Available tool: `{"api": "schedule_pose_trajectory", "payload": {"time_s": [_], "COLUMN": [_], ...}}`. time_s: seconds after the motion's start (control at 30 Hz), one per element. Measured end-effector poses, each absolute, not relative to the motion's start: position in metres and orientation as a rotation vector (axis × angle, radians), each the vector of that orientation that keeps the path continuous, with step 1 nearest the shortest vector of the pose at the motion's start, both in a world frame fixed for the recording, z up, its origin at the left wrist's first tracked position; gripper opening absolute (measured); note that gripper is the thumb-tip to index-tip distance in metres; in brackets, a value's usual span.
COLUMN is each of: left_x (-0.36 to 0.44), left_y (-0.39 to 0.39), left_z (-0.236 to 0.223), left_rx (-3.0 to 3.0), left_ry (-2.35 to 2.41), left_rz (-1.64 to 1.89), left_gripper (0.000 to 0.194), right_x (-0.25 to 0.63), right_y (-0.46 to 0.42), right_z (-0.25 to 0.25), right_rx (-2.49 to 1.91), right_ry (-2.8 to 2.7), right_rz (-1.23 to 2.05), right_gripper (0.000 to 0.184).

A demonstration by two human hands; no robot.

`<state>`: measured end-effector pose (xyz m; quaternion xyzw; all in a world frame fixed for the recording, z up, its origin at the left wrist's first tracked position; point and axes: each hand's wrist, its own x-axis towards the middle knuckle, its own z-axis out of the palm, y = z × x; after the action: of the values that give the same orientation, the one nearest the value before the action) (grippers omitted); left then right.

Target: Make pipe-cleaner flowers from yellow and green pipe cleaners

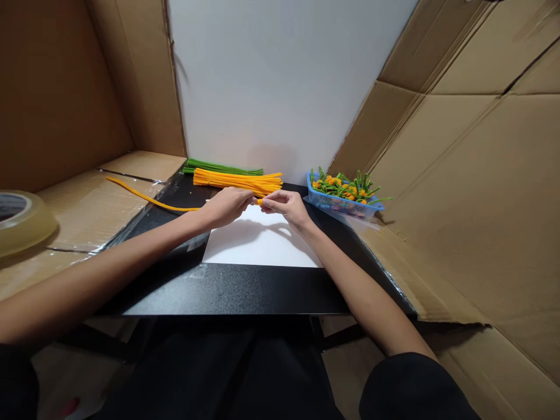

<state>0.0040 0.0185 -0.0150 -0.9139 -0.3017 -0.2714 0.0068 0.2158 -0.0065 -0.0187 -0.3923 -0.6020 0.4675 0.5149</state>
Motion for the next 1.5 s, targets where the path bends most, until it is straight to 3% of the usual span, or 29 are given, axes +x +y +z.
{"api": "schedule_pose_trajectory", "payload": {"time_s": [0.67,0.97,1.23,1.5], "left_x": [0.005,0.001,0.001,-0.006], "left_y": [0.021,0.022,0.021,0.022], "left_z": [-0.021,-0.009,-0.002,0.008], "left_rx": [-2.877,-2.864,-3.171,-3.395], "left_ry": [-0.858,-1.056,-1.255,-1.123], "left_rz": [-0.914,-0.840,-0.987,-0.719], "left_gripper": [0.025,0.028,0.025,0.029], "right_x": [0.213,0.214,0.216,0.217], "right_y": [-0.007,-0.001,-0.001,-0.006], "right_z": [-0.022,-0.026,-0.028,-0.027], "right_rx": [-0.915,-0.912,-0.875,-0.854], "right_ry": [-1.477,-1.473,-1.575,-1.857], "right_rz": [1.239,1.174,1.069,0.765], "right_gripper": [0.045,0.044,0.037,0.017]}}
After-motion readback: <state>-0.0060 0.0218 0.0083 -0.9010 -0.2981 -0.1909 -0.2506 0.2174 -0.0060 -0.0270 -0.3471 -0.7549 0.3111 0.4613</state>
